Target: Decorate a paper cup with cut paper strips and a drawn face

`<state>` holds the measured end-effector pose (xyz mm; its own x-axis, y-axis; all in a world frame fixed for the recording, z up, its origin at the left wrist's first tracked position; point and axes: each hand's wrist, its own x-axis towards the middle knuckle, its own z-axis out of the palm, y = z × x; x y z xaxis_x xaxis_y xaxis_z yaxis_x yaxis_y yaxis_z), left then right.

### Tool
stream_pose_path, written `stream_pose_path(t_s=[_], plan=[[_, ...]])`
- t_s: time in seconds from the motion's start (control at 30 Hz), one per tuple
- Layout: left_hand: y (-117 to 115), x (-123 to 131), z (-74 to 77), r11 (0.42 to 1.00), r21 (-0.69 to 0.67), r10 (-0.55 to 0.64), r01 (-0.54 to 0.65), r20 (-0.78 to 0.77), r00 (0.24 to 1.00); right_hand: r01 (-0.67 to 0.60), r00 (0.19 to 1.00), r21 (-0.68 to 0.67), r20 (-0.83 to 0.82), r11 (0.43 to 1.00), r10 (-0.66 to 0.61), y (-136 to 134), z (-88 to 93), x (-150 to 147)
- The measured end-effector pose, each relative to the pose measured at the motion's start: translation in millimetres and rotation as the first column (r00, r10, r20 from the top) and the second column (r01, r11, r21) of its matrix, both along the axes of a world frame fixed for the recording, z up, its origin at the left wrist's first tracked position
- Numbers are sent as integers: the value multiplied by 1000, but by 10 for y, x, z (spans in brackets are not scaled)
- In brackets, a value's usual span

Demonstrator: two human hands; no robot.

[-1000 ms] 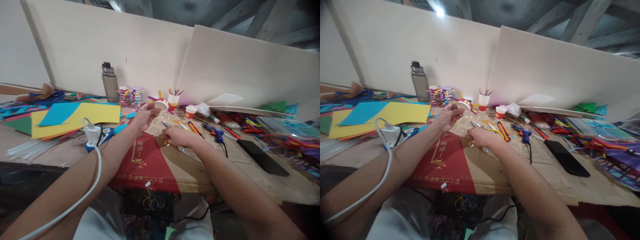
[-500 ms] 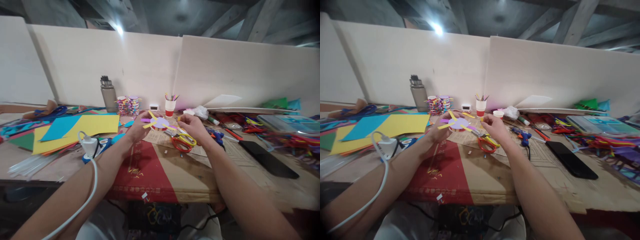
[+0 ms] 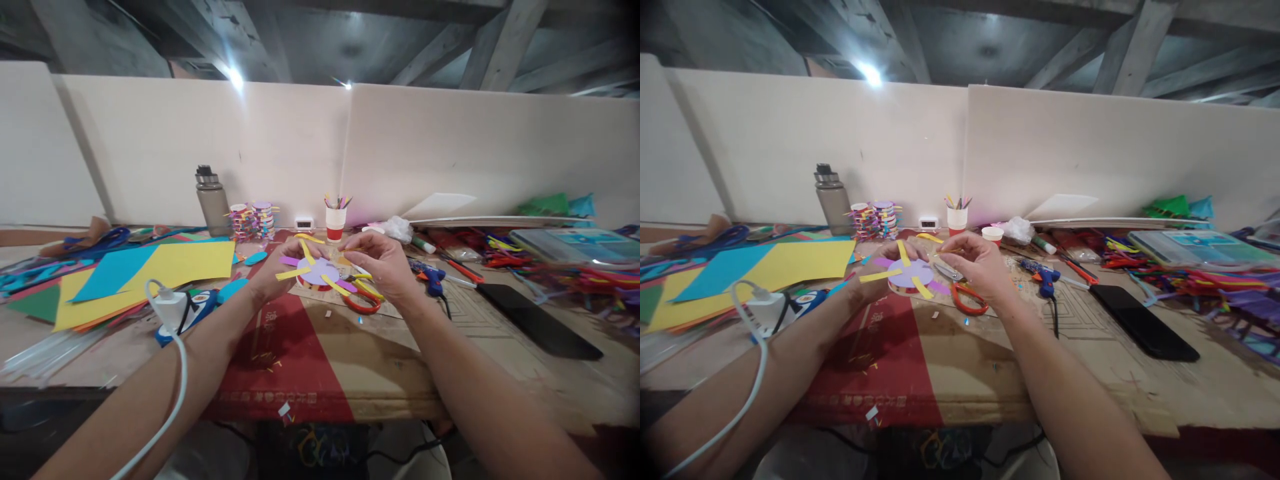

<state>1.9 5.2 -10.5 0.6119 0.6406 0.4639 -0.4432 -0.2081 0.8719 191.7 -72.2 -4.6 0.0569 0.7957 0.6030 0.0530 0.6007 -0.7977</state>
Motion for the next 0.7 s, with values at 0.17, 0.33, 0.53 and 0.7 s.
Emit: stream_pose_path(t_s=[0.17,0.33,0.53,0.7], plan=[[-54,8,22,997,-83,10,-9,18,1000,-15,1000,83,-12,996,16,-15,-20,-46],[-111,19,76,991,-127,55,-54,7,998,-64,997,105,50,992,59,-15,-29,-57],[-135,14,76,986,-153,66,-63,18,998,-57,992,95,118,994,45,-38,-30,-78],[-116,25,37,987,-144,79,-77,11,997,-4,992,98,130,995,-9,-40,-36,-101]])
